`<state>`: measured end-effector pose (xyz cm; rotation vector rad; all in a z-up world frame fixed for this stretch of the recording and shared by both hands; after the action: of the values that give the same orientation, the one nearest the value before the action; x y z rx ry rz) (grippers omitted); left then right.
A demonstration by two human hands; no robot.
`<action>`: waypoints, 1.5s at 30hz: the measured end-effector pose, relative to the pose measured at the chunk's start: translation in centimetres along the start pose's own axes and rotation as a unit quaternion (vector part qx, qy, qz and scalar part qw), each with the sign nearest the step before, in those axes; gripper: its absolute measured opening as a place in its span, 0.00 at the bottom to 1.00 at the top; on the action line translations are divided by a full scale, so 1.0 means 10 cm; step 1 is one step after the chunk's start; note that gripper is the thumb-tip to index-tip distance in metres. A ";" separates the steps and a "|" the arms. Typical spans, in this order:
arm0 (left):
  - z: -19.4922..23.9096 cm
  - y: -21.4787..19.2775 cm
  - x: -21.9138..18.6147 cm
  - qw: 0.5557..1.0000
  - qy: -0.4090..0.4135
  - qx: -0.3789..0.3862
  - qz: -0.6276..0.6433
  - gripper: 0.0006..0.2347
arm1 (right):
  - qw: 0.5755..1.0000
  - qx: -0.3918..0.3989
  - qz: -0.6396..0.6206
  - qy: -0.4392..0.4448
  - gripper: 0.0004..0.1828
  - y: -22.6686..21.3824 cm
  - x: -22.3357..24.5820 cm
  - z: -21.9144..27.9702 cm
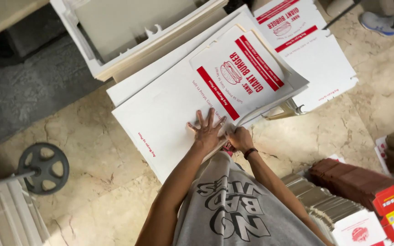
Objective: Stripping waste material from die-cut cardboard burger box blanks and stacking the finished pieces.
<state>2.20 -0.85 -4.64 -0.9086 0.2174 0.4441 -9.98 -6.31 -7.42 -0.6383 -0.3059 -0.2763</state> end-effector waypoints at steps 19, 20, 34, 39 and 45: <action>0.23 -0.25 1.82 0.967 0.020 -0.251 0.038 0.31 | 0.928 0.103 -0.355 0.040 0.34 0.13 -0.27 0.58; 0.57 -0.39 2.27 0.968 -0.090 -0.234 -0.004 0.33 | 0.909 0.072 -0.410 0.036 0.31 0.23 -0.41 0.53; 0.76 -0.57 3.89 0.920 -0.202 -0.311 0.130 0.18 | 0.855 0.012 -0.512 0.086 0.35 1.53 -0.17 0.62; 0.49 -0.27 4.34 0.912 -0.260 -0.259 0.182 0.15 | 0.865 0.063 -0.485 0.112 0.34 1.71 -0.43 0.44; 0.93 -0.76 3.83 0.907 -0.230 -0.221 0.277 0.17 | 0.958 0.039 -0.263 0.110 0.34 1.98 -0.86 0.31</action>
<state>39.72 13.24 -7.61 -1.1507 -0.0727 1.2583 -11.70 12.16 -18.81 -0.4329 -0.2661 -0.8362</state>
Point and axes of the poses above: each hand's wrist, its own z-axis away from the middle knuckle, its own y-axis out of the palm, x = y × z, the point moved 10 cm from there along -z, towards the middle knuckle, and after that the axes turned 9 degrees about y, right-handed, at the moved point
